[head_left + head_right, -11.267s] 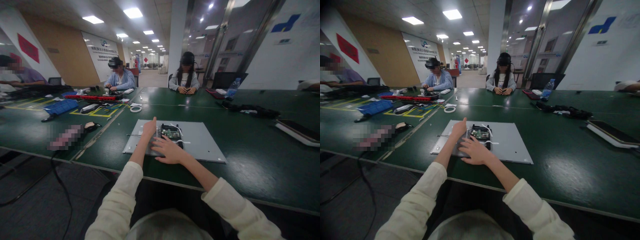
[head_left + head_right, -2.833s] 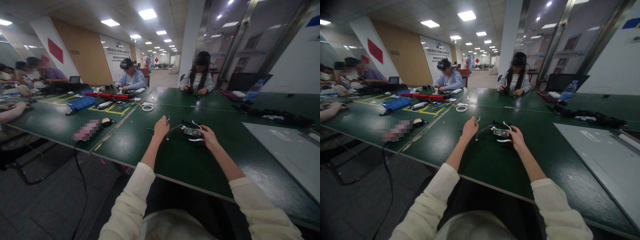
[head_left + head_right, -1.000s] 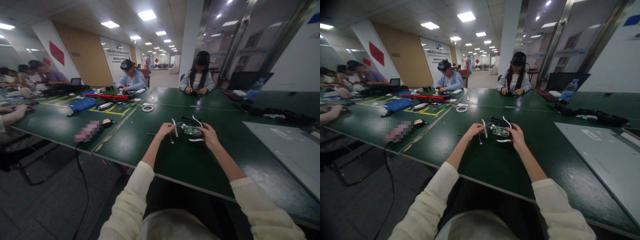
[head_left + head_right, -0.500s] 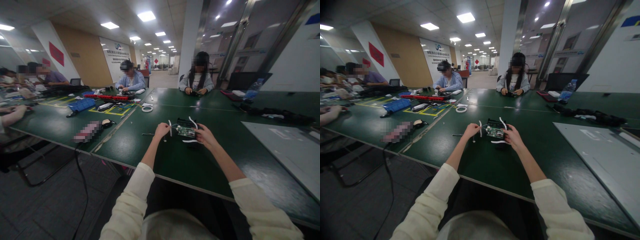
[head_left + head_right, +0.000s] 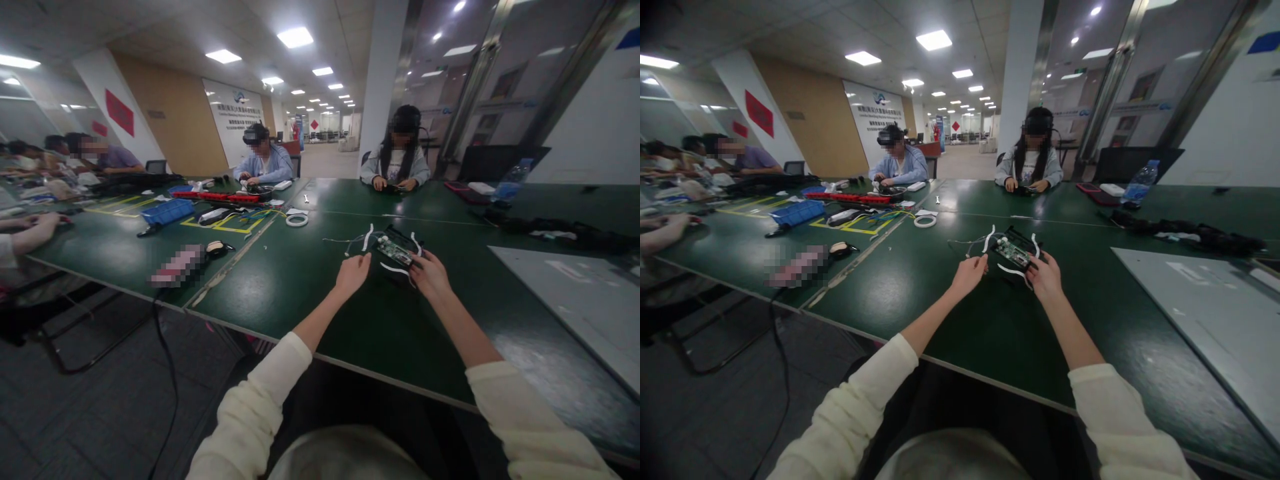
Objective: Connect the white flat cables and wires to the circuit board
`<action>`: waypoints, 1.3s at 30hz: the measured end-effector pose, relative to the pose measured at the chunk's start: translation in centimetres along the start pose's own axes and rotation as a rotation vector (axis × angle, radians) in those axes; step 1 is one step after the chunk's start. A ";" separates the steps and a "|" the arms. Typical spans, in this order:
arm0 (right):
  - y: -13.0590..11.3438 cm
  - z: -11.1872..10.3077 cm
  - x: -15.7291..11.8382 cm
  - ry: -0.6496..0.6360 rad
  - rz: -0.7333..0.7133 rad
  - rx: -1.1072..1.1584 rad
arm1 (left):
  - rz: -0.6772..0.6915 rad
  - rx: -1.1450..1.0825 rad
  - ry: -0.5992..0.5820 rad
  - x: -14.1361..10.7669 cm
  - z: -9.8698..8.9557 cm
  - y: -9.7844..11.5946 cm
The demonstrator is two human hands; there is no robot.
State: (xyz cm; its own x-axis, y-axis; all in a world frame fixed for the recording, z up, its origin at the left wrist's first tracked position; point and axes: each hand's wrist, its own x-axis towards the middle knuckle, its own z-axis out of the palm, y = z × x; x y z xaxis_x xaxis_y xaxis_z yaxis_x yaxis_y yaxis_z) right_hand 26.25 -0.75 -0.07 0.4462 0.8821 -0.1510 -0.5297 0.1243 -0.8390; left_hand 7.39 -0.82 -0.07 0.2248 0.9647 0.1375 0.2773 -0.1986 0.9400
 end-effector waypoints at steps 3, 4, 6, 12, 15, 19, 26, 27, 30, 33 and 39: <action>0.1 0.6 -0.6 -0.037 0.021 -0.001 | -0.110 -0.331 -0.037 0.2 0.8 -0.4; 0.1 0.8 -0.9 -0.055 0.030 -0.010 | -0.156 -0.478 -0.078 0.3 1.0 -0.4; 0.3 1.4 -1.5 -0.103 0.052 -0.037 | -0.228 -0.734 -0.174 0.5 1.3 -0.5; 0.8 1.9 -2.5 -0.240 0.100 -0.184 | -0.346 -0.996 -0.166 0.7 1.6 -0.7; 0.8 1.6 -2.2 -0.240 0.114 -0.261 | -0.373 -1.025 -0.108 0.7 1.6 -0.7; 0.9 1.3 -1.9 -0.199 0.062 -0.381 | -0.377 -1.009 -0.134 0.6 1.7 -0.5; 0.6 0.7 -1.9 -0.147 -0.018 -0.507 | -0.428 -0.979 -0.051 1.2 1.5 -0.6; 0.5 0.6 -1.8 -0.161 0.009 -0.492 | -0.430 -0.989 -0.046 1.3 1.4 -0.8; 0.4 0.6 -1.6 -0.165 0.083 -0.439 | -0.427 -1.014 -0.040 1.6 1.4 -1.2; 0.3 0.7 -1.7 -0.159 0.155 -0.370 | -0.425 -1.036 -0.036 1.8 1.4 -1.5; 0.2 1.0 -2.3 -0.190 0.141 -0.386 | -0.461 -1.014 -0.004 1.8 1.2 -1.2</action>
State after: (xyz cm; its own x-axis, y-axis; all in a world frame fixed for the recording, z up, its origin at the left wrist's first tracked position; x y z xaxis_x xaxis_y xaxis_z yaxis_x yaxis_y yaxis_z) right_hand 24.43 -2.26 0.65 0.2297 0.9505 -0.2095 -0.2518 -0.1499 -0.9561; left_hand 8.57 0.92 -1.33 0.3001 0.9086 -0.2903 -0.5558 0.4139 0.7209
